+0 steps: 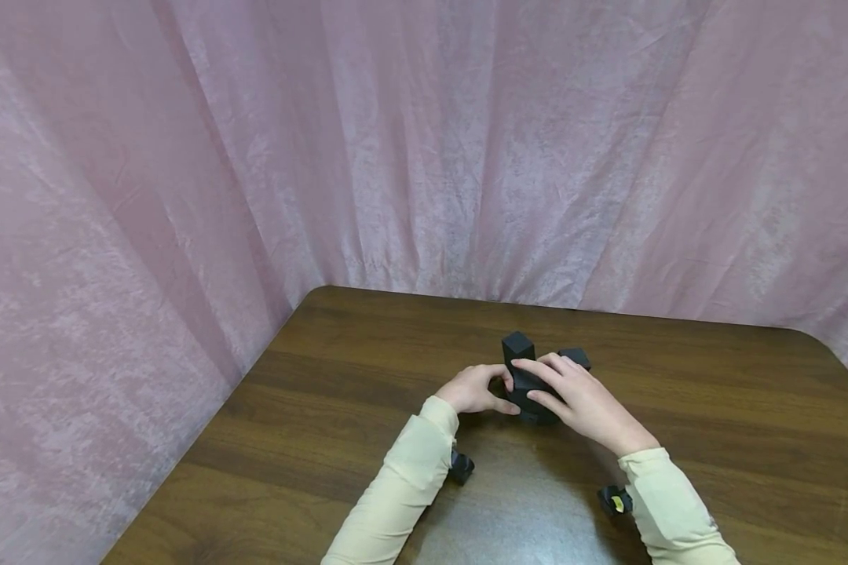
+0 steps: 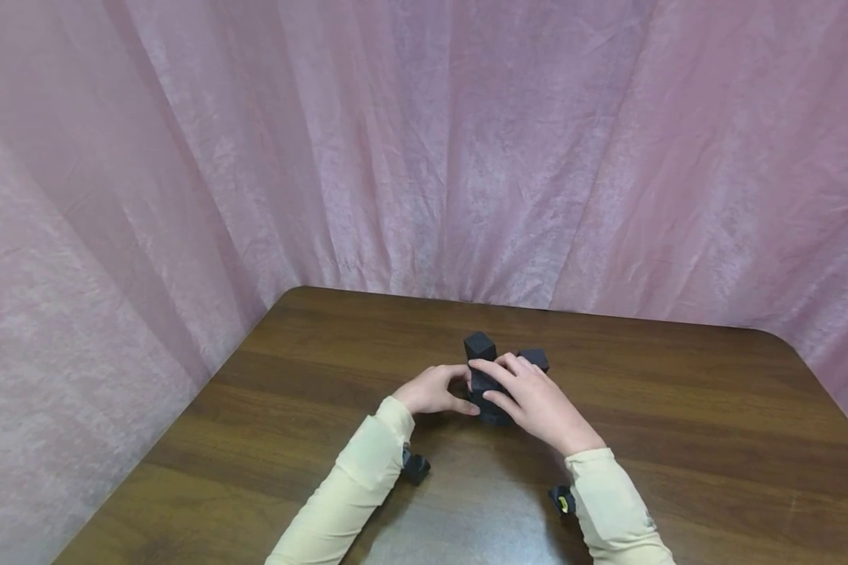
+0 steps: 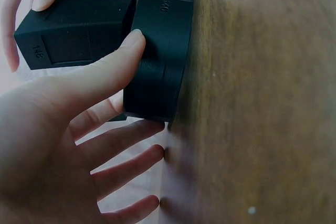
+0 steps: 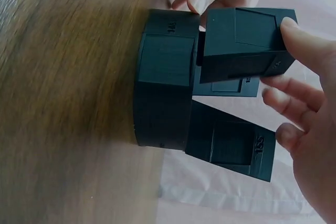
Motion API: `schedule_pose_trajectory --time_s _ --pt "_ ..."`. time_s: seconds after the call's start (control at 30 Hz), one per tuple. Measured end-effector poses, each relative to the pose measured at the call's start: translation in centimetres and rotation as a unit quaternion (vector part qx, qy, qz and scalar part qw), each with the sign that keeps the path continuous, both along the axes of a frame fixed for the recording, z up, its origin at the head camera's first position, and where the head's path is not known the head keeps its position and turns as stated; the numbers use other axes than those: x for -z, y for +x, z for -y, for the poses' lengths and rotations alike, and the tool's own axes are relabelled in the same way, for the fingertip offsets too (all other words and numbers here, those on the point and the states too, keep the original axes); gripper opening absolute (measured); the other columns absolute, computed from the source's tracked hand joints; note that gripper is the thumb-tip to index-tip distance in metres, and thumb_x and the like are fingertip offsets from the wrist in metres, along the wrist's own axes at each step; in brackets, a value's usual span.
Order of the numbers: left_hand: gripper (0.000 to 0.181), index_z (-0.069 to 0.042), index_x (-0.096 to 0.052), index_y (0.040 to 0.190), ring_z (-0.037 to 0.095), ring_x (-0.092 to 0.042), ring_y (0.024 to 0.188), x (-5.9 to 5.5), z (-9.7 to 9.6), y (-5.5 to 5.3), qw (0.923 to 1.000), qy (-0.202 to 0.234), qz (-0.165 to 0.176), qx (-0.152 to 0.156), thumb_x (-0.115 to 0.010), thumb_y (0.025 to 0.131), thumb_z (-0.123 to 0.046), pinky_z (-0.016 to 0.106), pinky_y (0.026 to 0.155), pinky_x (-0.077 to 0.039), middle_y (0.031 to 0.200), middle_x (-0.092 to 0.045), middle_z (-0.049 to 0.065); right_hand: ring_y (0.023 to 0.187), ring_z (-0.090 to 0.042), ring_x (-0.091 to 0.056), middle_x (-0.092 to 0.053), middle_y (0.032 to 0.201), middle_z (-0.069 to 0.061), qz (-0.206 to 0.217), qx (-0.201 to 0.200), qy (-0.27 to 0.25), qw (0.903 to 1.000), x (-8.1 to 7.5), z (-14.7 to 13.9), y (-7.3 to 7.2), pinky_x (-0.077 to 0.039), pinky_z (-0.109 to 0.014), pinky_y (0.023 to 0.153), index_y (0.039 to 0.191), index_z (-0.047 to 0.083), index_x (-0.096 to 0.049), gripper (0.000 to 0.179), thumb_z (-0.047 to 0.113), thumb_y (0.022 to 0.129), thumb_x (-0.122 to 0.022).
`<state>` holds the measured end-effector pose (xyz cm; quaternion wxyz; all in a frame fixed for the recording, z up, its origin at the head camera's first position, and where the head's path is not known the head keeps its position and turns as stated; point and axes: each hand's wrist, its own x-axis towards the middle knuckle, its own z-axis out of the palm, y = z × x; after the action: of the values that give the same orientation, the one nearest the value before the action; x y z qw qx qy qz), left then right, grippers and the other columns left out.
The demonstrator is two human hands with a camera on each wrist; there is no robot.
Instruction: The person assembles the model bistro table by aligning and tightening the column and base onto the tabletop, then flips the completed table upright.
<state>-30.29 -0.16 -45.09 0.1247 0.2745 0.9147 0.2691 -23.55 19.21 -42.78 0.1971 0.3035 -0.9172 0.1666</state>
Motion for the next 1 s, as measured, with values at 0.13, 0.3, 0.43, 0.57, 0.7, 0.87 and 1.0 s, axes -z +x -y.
schedule_pose_trajectory --time_s 0.13,0.3,0.43,0.57,0.7,0.87,1.0 --pt "0.033 -0.026 -0.055 0.087 0.009 -0.049 0.083 0.03 -0.01 -0.01 1.0000 0.000 0.000 -0.002 -0.074 0.067 -0.044 0.022 0.072 -0.038 0.096 -0.057 -0.009 0.084 -0.009 -0.046 -0.050 0.100 0.005 -0.009 0.010 0.012 0.9998 0.18 0.07 0.01 -0.040 -0.027 0.067 0.128 0.030 -0.048 0.044 0.030 0.085 -0.059" --pt "0.034 -0.025 -0.057 0.088 0.008 -0.049 0.082 0.13 -0.04 -0.04 1.0000 0.005 -0.007 -0.002 -0.075 0.066 -0.043 0.021 0.070 -0.038 0.094 -0.058 -0.009 0.084 -0.007 -0.043 -0.049 0.097 0.008 0.019 0.047 0.003 0.9987 0.07 0.04 0.20 -0.040 -0.026 0.067 0.127 0.029 -0.048 0.044 0.041 0.086 -0.055" --pt "0.034 -0.025 -0.056 0.086 0.008 -0.048 0.079 0.14 0.00 -0.06 0.9999 0.010 -0.009 -0.003 -0.076 0.065 -0.043 0.021 0.069 -0.037 0.091 -0.058 -0.009 0.094 -0.012 -0.044 -0.050 0.103 0.006 0.002 0.053 -0.007 0.9986 -0.03 0.13 0.12 -0.043 -0.031 0.073 0.125 0.024 -0.050 0.044 0.041 0.085 -0.056" --pt "0.034 -0.025 -0.056 0.086 0.009 -0.048 0.079 0.10 0.03 -0.06 0.9999 0.009 -0.011 -0.003 -0.076 0.065 -0.043 0.021 0.069 -0.037 0.091 -0.058 -0.009 0.109 -0.020 -0.042 -0.049 0.120 -0.001 -0.020 0.046 -0.008 0.9987 -0.11 0.28 0.00 -0.043 -0.039 0.085 0.123 0.016 -0.053 0.043 0.036 0.085 -0.058" --pt "0.034 -0.024 -0.057 0.087 0.009 -0.048 0.079 0.09 0.03 -0.06 0.9999 0.006 -0.010 -0.002 -0.075 0.066 -0.044 0.021 0.069 -0.037 0.091 -0.057 -0.009 0.114 -0.021 -0.041 -0.050 0.124 -0.004 -0.011 0.061 -0.015 0.9979 -0.14 0.07 -0.02 -0.040 -0.041 0.091 0.119 0.010 -0.054 0.041 0.035 0.086 -0.057" --pt "0.035 -0.023 -0.057 0.089 0.010 -0.048 0.080 0.12 0.03 -0.07 1.0000 0.008 -0.002 -0.004 -0.075 0.067 -0.043 0.022 0.069 -0.038 0.092 -0.057 -0.008 0.107 -0.019 -0.044 -0.056 0.112 -0.003 -0.006 0.076 -0.022 0.9969 -0.28 -0.42 -0.10 -0.042 -0.039 0.087 0.112 0.009 -0.056 0.034 0.030 0.086 -0.059" --pt "0.034 -0.023 -0.057 0.089 0.009 -0.049 0.081 0.09 0.05 -0.07 0.9999 0.010 0.002 -0.004 -0.075 0.067 -0.043 0.022 0.070 -0.038 0.094 -0.057 -0.008 0.099 -0.017 -0.046 -0.058 0.106 0.000 -0.009 0.068 -0.010 0.9976 -0.41 -0.61 -0.13 -0.043 -0.037 0.081 0.115 0.013 -0.054 0.036 0.027 0.084 -0.062"
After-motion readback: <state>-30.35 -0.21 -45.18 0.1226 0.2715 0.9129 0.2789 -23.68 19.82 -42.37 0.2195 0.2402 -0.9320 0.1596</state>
